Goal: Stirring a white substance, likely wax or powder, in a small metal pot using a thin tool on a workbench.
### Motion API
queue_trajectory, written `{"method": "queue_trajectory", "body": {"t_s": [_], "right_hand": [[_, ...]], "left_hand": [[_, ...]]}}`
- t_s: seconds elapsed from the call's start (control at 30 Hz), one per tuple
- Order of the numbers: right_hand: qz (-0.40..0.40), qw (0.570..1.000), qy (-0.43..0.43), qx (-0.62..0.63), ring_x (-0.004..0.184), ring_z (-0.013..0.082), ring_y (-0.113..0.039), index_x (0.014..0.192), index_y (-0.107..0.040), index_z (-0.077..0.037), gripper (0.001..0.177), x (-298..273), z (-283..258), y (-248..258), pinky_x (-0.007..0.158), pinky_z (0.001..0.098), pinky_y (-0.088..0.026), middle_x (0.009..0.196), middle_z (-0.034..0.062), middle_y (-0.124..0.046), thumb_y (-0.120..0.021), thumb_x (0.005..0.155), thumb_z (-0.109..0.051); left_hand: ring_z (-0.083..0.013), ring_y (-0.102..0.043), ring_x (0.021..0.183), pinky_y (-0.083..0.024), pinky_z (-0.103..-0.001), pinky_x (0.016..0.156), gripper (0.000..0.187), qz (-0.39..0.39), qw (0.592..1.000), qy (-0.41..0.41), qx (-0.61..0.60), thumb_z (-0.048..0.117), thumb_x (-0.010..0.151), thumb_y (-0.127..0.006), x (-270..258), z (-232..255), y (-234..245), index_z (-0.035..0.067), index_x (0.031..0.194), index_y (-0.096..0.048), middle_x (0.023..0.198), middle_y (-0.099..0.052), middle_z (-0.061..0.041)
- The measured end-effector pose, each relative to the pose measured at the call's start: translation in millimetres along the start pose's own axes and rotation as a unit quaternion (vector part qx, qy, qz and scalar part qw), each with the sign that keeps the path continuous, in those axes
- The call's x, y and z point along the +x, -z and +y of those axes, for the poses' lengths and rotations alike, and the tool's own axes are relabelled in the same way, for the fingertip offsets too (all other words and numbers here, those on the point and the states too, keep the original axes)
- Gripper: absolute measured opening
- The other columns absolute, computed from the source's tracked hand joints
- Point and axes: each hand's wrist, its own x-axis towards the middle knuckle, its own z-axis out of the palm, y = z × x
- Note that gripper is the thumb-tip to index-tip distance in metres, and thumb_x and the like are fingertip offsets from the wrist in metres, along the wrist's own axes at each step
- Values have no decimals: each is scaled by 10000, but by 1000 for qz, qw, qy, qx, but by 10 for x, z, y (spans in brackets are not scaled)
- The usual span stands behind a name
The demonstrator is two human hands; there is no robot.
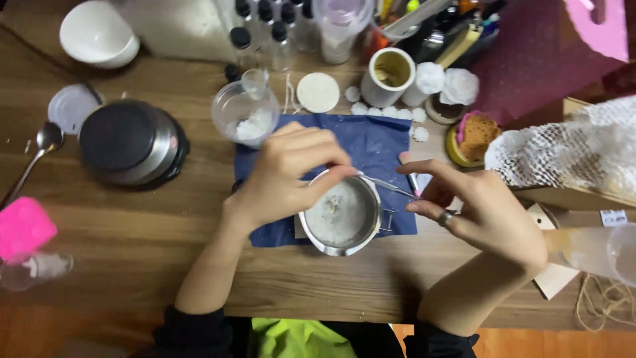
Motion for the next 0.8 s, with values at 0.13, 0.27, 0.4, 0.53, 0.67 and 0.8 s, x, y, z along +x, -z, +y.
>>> {"method": "queue_trajectory", "body": {"t_s": [0.13,0.27,0.4,0.53,0.67,0.8], "right_hand": [[-2,999,38,-8,448,66,-510,1010,-622,-193,212,120,-87,-169,559,195,-418,588,-40,-659,-658,815,-267],[2,999,48,-2,511,116,-522,904,-625,-123,63,139,-75,-227,553,241,-413,611,-11,-620,-586,870,-158],[18,996,27,-79,490,181,-625,1003,-717,-158,205,189,-54,-336,510,305,-423,640,34,-702,-586,856,-216],[-66,986,-20,-154,508,262,-610,954,-726,-238,356,327,-98,-552,520,389,-423,641,39,-707,-507,702,-113],[-103,976,-65,-178,682,374,-662,931,-681,-167,173,422,-110,-770,624,496,-514,691,81,-699,-609,778,-208],[-56,964,-42,-258,637,273,-659,823,-668,-214,66,422,-140,-868,571,402,-526,661,3,-657,-618,789,-240]], "left_hand": [[-153,-543,646,-339,-300,621,162,13,999,-8,44,143,893,-657,-52,-17,-131,91,752,-599,731,-587,6],[-160,-488,602,-296,-305,595,201,67,997,7,46,165,907,-638,-49,23,-104,96,735,-560,688,-552,8],[-183,-551,689,-370,-331,654,144,-3,994,84,66,198,931,-558,-86,3,21,98,829,-574,784,-599,10],[-284,-529,1048,-379,-461,854,499,-282,928,199,139,431,835,-613,-430,-365,-124,117,1213,-525,1149,-578,-97],[-387,-642,876,-453,-499,769,547,-339,877,302,155,430,763,-671,-624,-683,-393,19,1116,-593,889,-668,-191],[-378,-671,774,-504,-484,746,360,-381,856,327,123,360,828,-612,-632,-836,-489,12,888,-682,744,-675,-155]]}}
